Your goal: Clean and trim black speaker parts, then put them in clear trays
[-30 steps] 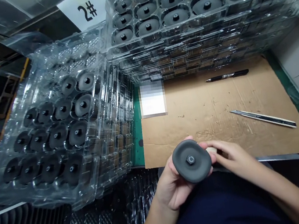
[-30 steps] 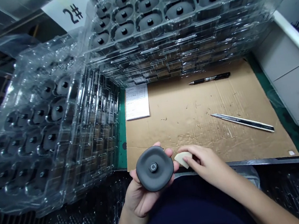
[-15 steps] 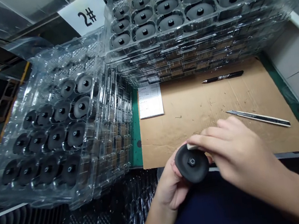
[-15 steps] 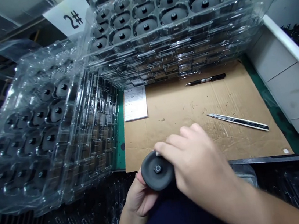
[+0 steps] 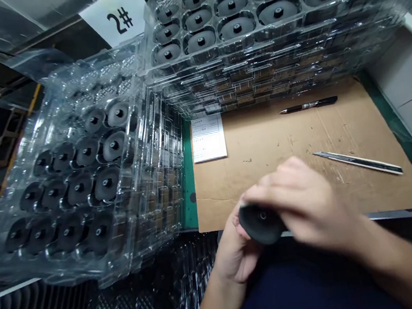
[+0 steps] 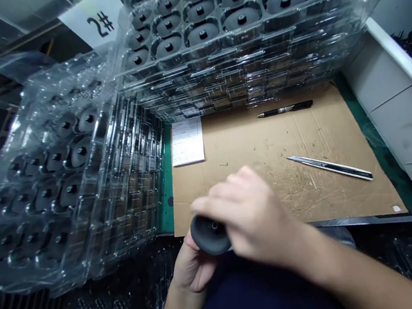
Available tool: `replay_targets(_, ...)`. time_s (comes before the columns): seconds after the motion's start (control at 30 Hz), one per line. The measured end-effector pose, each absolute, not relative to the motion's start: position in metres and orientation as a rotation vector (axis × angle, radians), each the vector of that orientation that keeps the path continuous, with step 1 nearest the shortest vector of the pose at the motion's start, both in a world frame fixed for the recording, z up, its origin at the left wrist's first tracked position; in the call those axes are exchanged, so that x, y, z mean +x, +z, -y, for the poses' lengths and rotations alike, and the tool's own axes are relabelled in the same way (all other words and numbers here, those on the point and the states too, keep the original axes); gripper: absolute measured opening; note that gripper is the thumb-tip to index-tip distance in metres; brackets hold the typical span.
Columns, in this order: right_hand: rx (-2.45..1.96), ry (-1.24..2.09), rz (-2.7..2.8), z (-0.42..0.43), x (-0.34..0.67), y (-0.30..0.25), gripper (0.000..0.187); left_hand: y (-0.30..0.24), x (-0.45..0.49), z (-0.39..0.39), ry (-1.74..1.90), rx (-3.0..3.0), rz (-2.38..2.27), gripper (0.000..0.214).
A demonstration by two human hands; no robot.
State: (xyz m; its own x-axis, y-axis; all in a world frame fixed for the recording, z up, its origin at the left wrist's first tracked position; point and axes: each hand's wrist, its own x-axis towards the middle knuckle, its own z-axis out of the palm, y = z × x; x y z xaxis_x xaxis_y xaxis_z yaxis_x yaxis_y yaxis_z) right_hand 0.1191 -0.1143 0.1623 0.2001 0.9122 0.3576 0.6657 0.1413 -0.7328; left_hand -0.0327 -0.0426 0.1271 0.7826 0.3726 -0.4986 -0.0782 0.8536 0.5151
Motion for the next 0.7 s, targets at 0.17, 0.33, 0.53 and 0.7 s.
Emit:
replay_targets(0.17,-1.971,0.562,1.235,0.137,0.14,0.115,0.023,0.13,-0.045,0.035,0.27,0.423,-0.466,0.06)
replay_targets(0.33,-1.915,0.784,1.204,0.158,0.114,0.076,0.025,0.132,-0.044,0.035,0.289,0.389,-0.455,0.057)
replay_targets(0.53,-1.954,0.569,0.936,0.146,0.116,0.116,0.028,0.134,-0.034,0.037,0.296,0.432,-0.512,0.054)
replay_targets(0.7,-1.666,0.247,1.242,0.128,0.099,0.17,0.031,0.135,-0.027,0.04,0.337,0.506,-0.602,0.05)
